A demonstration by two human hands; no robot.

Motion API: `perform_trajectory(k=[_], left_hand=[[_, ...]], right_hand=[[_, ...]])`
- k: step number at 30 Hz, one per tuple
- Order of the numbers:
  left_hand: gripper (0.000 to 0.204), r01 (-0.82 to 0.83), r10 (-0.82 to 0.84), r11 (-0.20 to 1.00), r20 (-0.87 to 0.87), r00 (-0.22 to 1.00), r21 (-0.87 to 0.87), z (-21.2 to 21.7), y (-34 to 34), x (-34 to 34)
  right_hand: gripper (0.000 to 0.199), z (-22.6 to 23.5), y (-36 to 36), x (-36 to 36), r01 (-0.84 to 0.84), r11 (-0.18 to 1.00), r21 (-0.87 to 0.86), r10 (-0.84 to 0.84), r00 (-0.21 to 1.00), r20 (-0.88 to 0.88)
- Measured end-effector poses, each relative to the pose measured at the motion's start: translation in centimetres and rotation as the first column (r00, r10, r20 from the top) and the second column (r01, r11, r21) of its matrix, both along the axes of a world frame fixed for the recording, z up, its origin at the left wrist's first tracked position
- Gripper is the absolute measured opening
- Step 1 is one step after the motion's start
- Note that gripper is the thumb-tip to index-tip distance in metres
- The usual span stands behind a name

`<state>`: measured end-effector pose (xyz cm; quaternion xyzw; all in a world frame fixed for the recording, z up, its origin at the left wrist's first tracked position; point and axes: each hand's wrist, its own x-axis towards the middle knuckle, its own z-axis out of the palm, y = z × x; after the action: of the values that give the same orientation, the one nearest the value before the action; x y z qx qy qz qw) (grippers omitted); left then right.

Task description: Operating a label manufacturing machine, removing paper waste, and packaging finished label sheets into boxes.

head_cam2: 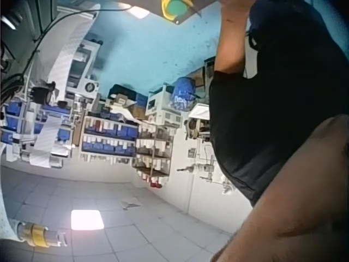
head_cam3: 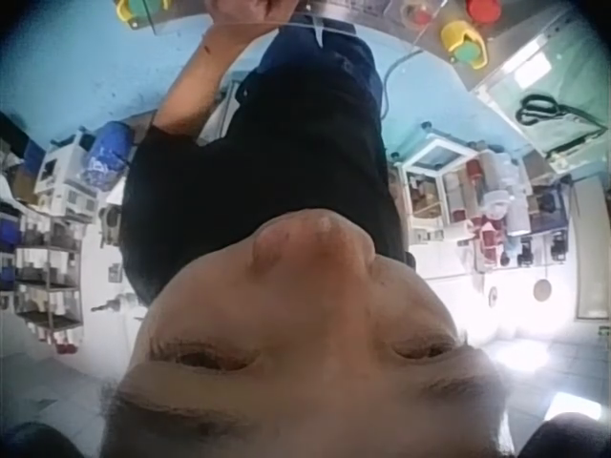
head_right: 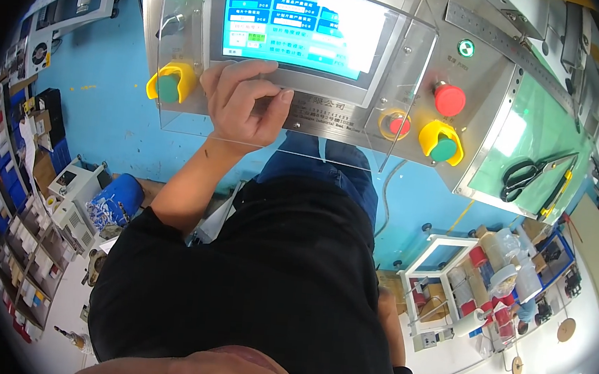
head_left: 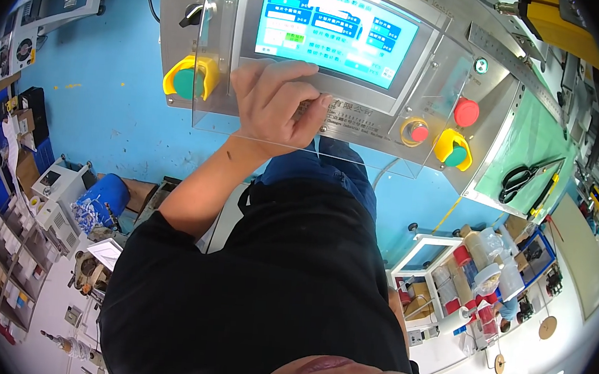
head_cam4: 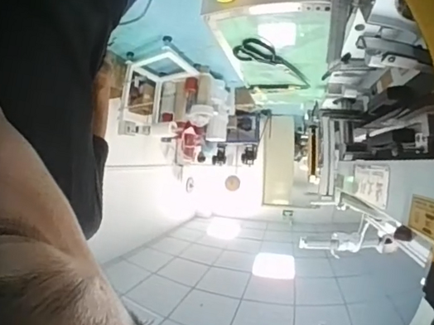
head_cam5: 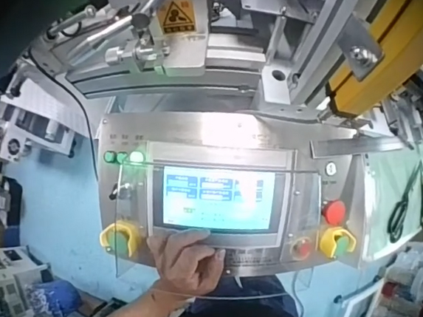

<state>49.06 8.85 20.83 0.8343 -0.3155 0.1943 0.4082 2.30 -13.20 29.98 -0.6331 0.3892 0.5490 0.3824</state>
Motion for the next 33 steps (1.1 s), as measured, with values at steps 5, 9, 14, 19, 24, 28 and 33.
perform_trajectory(k=[5, 9, 14, 19, 24, 28, 33], left_hand=[[0.016, -0.002, 0.002, 1.000, -0.008, 1.000, -0.010, -0.2, -0.3, 0.0], [0.016, -0.002, 0.002, 1.000, -0.014, 1.000, -0.017, -0.3, -0.2, 0.0], [0.016, -0.011, 0.011, 1.000, -0.012, 1.000, -0.002, -0.1, -0.2, 0.0], [0.017, -0.019, 0.019, 1.000, -0.007, 1.000, -0.003, 0.1, -0.3, 0.1], [0.018, -0.023, 0.023, 1.000, 0.001, 1.000, -0.015, 0.0, -0.2, 0.1], [0.018, -0.032, 0.032, 0.999, 0.005, 0.999, -0.024, -0.1, -0.2, 0.0], [0.018, -0.023, 0.023, 1.000, 0.003, 1.000, -0.002, 0.1, -0.1, 0.1]], right_hand=[[0.047, 0.0, -0.2, -0.3, 0.045, 0.998, 0.055, -0.043, 0.999, -0.026], [0.040, 0.4, 0.5, 0.4, 0.029, 0.999, 0.022, -0.031, 0.995, 0.096], [0.035, 0.8, 0.8, 0.9, 0.045, 0.999, -0.019, -0.039, 0.974, 0.222], [0.035, 0.8, 0.7, 0.6, 0.019, 1.000, -0.016, -0.015, 0.975, 0.220], [0.035, 0.6, 0.2, 0.5, -0.003, 1.000, -0.016, 0.007, 0.978, 0.210], [0.035, 0.5, 0.2, 0.1, -0.025, 0.999, -0.022, 0.029, 0.979, 0.201], [0.034, 0.2, -0.2, -0.2, -0.042, 0.999, -0.025, 0.045, 0.983, 0.179]])
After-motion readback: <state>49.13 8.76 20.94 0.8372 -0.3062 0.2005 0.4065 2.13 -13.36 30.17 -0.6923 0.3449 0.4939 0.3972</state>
